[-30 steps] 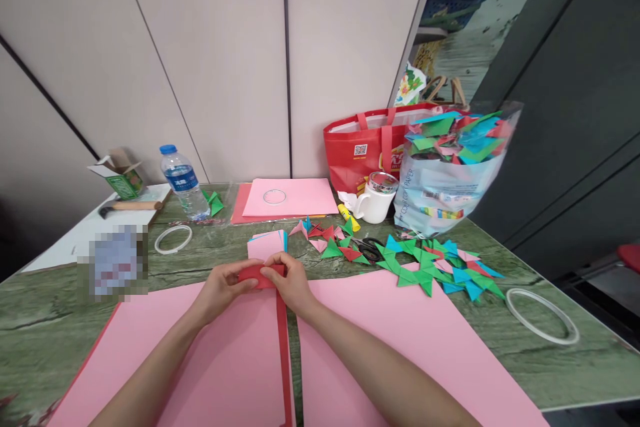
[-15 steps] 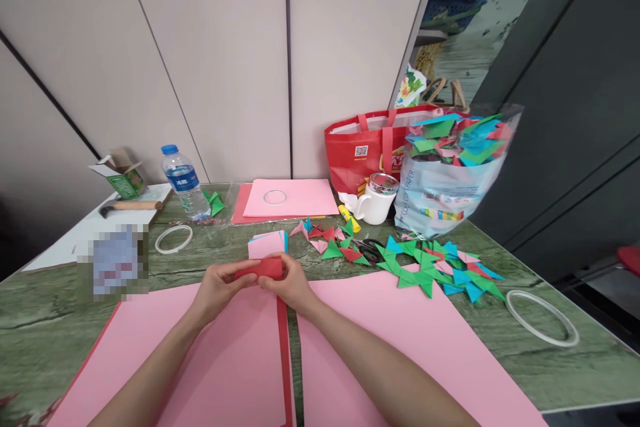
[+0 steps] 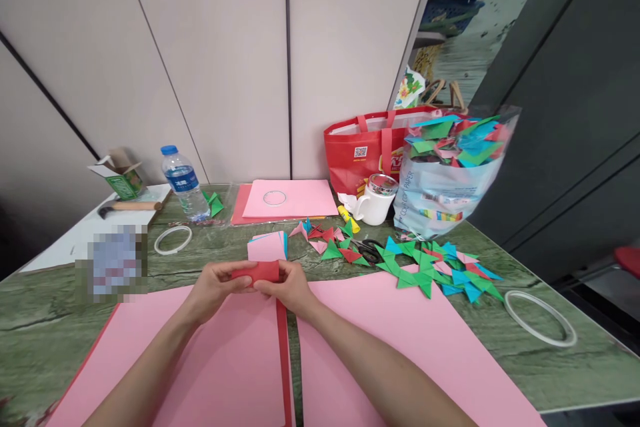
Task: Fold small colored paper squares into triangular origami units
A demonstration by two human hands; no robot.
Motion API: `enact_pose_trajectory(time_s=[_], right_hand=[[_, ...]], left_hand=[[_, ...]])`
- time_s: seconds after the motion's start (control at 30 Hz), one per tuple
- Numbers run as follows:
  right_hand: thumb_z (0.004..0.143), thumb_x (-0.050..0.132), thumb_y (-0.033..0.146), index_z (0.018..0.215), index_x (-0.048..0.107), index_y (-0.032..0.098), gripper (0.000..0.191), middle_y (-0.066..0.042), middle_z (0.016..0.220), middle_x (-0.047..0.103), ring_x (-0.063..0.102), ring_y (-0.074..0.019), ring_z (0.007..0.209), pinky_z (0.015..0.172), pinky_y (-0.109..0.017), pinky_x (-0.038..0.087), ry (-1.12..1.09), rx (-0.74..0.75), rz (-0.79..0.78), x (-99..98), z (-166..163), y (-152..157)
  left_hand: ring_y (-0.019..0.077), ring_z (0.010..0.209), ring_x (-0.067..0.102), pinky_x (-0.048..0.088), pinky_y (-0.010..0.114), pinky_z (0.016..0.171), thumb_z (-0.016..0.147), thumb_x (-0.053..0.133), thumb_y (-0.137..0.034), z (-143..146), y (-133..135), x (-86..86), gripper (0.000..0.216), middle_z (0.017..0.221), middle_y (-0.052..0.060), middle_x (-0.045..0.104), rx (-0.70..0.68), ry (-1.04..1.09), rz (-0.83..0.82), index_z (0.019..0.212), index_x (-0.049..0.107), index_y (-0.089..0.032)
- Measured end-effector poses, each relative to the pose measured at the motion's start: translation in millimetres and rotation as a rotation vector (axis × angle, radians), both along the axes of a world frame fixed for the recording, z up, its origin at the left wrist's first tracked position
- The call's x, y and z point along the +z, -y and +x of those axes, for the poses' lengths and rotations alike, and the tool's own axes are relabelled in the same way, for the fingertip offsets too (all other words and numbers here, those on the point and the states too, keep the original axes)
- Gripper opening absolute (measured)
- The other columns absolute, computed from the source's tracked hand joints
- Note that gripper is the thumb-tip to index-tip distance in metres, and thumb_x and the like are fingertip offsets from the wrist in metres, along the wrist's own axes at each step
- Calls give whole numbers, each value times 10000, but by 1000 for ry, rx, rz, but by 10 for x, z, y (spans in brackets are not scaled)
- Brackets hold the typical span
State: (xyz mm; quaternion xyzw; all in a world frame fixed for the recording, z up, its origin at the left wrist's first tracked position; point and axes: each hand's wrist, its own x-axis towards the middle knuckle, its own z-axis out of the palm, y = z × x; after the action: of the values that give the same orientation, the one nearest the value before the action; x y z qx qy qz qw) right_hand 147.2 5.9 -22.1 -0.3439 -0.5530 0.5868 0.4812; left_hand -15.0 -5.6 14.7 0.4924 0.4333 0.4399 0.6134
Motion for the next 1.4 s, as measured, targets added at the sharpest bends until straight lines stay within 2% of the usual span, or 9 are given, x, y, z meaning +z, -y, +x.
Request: enact_pose_trajectory(time_s=[0.27, 0.43, 0.63, 0.8, 0.93, 1.07, 1.17, 1.3, 1.4], right_hand=[[511, 737, 316, 664, 594, 133, 278, 29, 509, 582, 514, -95, 441, 463, -227, 434, -93, 10, -81, -18, -21, -58], [549, 716, 330, 653, 584, 147, 248, 21, 553, 605, 548, -107, 495, 529, -244, 458, -124, -27, -98, -24, -15, -69], [526, 734, 302, 578, 575, 152, 225, 6, 546, 636, 579, -130, 502, 535, -258, 468, -127, -69, -122, -44, -9, -80], [552, 718, 322, 650, 616, 146, 226, -15, 595, 663, 622, -159, 569, 573, -281, 496, -169, -20, -154, -59, -9, -97], [592, 681, 377, 794, 618, 152, 308, -20, 644, 666, 638, -170, 606, 645, -325, 512, -219, 26, -189, -77, -10, -110], [596, 686, 330, 903, 566, 178, 362, -15, 749, 649, 623, -162, 673, 650, -307, 511, -187, -39, -91, -66, -20, -78], [565, 709, 253, 916, 542, 186, 395, 3, 731, 612, 584, -132, 623, 581, -253, 492, -76, -58, 9, -58, -21, -49], [624, 658, 271, 890, 511, 197, 313, 28, 678, 551, 520, -96, 517, 498, -223, 460, -40, -79, 38, -63, -24, -47], [644, 638, 271, 951, 479, 215, 351, 36, 667, 530, 493, -87, 488, 469, -213, 451, -25, -78, 46, -59, -29, -48]], left_hand=[[183, 651, 649, 528, 343, 685, 571, 722, -193, -25, -35, -58, 346, 713, 42, 709, 38, 76, -32, 906, 661, -131], [184, 661, 649, 525, 302, 667, 539, 735, -213, 13, -53, -34, 370, 748, 31, 710, 161, -17, 6, 897, 669, -144], [157, 619, 628, 493, 214, 557, 521, 741, -199, 47, -24, -13, 384, 697, 18, 699, 219, -201, 98, 895, 672, -143], [150, 595, 632, 507, 234, 594, 525, 739, -193, 24, -34, -42, 385, 630, -1, 683, 217, -94, 36, 897, 655, -140], [174, 651, 646, 520, 288, 671, 535, 734, -212, -9, -54, -20, 370, 694, 19, 695, 202, -32, 30, 885, 644, -136], [163, 603, 633, 525, 276, 627, 522, 731, -197, 6, -44, 9, 280, 653, 5, 680, 212, -145, 80, 788, 661, -143], [172, 612, 628, 523, 285, 621, 523, 725, -188, 28, -27, 6, 247, 690, 20, 684, 153, -210, 91, 759, 666, -146], [199, 765, 629, 508, 338, 717, 611, 675, -232, 25, -1, 33, 453, 863, 49, 678, 11, -84, 92, 1048, 582, -156], [220, 892, 600, 502, 357, 737, 683, 613, -281, 24, 26, 90, 713, 1009, 71, 634, -53, -13, 101, 1312, 282, -220]])
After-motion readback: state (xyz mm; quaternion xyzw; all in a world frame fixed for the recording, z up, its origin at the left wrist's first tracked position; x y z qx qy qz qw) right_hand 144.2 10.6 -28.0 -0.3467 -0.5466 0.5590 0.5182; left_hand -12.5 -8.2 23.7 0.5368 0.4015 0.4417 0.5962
